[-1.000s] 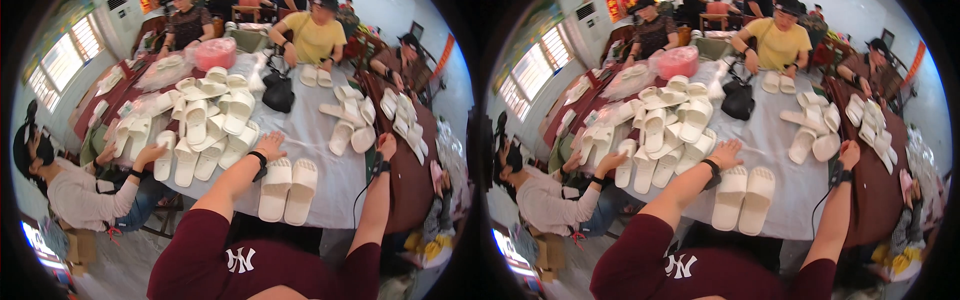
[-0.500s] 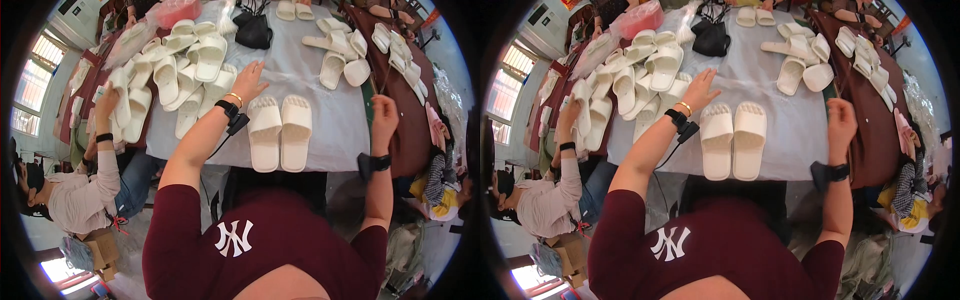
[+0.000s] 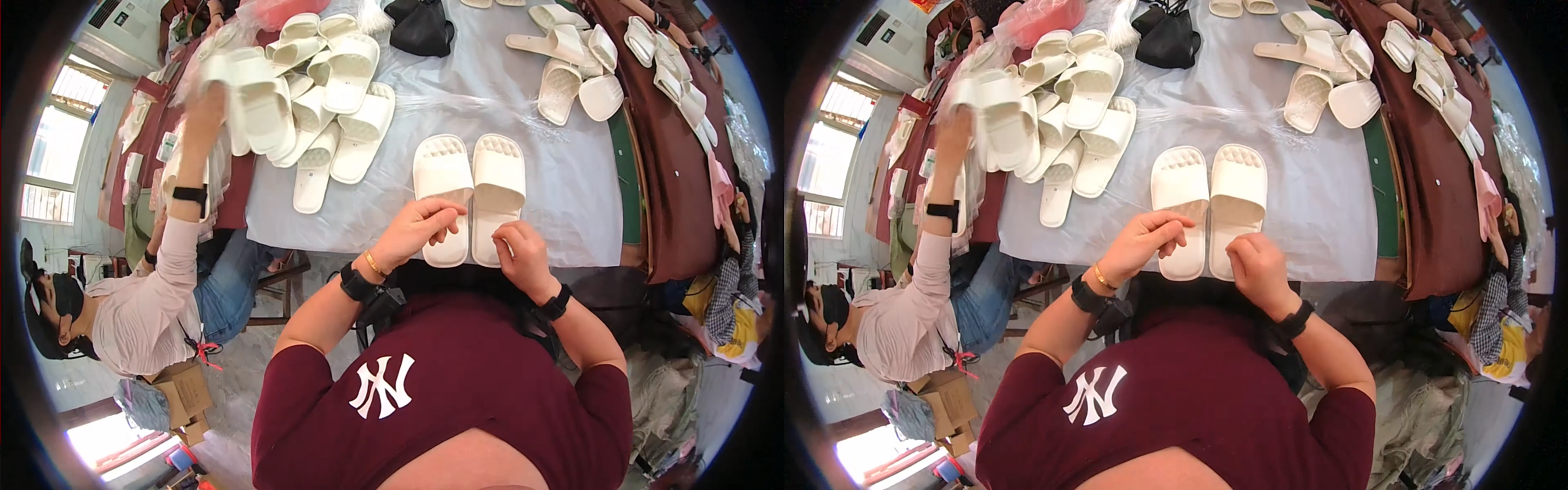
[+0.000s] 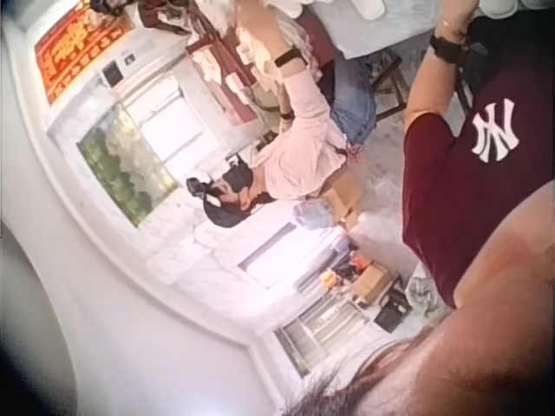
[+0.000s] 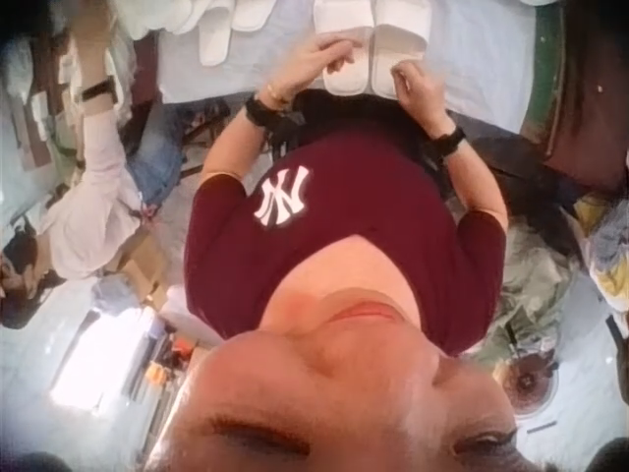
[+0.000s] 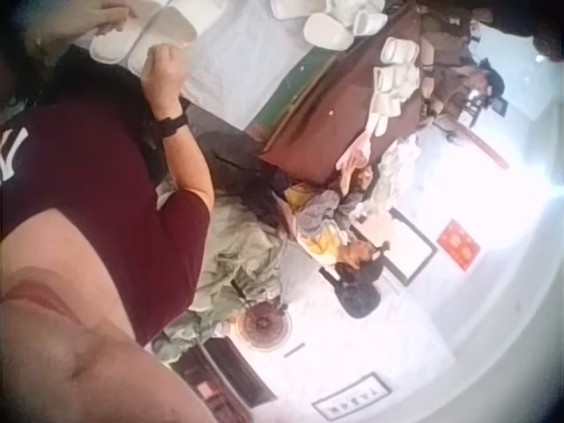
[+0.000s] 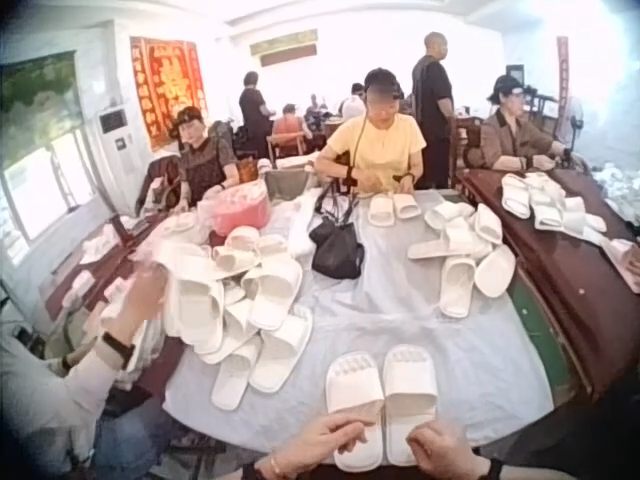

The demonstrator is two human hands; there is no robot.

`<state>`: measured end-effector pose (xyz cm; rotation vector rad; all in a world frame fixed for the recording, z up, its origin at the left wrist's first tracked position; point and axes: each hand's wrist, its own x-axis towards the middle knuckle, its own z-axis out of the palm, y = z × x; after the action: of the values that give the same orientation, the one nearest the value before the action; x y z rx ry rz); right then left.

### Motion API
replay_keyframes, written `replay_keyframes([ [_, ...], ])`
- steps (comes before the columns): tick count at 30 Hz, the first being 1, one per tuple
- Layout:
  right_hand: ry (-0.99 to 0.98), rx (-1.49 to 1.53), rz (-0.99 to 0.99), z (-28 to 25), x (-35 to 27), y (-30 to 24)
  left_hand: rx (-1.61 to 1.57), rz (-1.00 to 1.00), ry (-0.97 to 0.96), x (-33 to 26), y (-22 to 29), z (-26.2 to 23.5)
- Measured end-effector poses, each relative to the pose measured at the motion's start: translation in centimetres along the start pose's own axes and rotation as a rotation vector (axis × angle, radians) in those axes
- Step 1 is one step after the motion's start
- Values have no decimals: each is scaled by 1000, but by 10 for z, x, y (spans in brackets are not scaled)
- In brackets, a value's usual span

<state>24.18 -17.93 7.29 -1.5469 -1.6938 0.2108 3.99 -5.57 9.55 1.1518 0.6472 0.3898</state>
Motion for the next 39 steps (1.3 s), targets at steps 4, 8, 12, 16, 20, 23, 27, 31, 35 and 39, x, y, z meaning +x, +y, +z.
replay_keyframes([
  [4, -165, 4, 10, -3, -17, -6, 82, -141, 88, -6, -17, -1],
  [8, -321, 86, 142, -11, -34, -18, 341, -269, -21, -17, -29, 5],
  [12, -381, 126, 190, -16, -40, -23, 427, -506, -171, -20, -27, 6],
  [16, -358, 128, 179, -16, -33, -24, 486, -479, -241, -17, -27, 5],
  [20, -316, 68, 164, -9, -21, -17, 534, -429, -118, -6, -32, -6],
  [23, -234, -7, 118, 3, -6, -2, 554, -258, 131, 11, -36, -20],
  [27, -84, -125, 2, 17, 18, 16, 737, -110, 251, 20, -25, -27],
  [31, -27, -159, -55, 16, 17, 20, 698, -3, 407, 25, -24, -36],
  [35, 40, -94, -90, 7, 13, 22, 728, 61, 560, 43, -40, -80],
  [39, 92, 3, 94, -3, 34, 38, 661, 67, 668, 69, -42, -106],
])
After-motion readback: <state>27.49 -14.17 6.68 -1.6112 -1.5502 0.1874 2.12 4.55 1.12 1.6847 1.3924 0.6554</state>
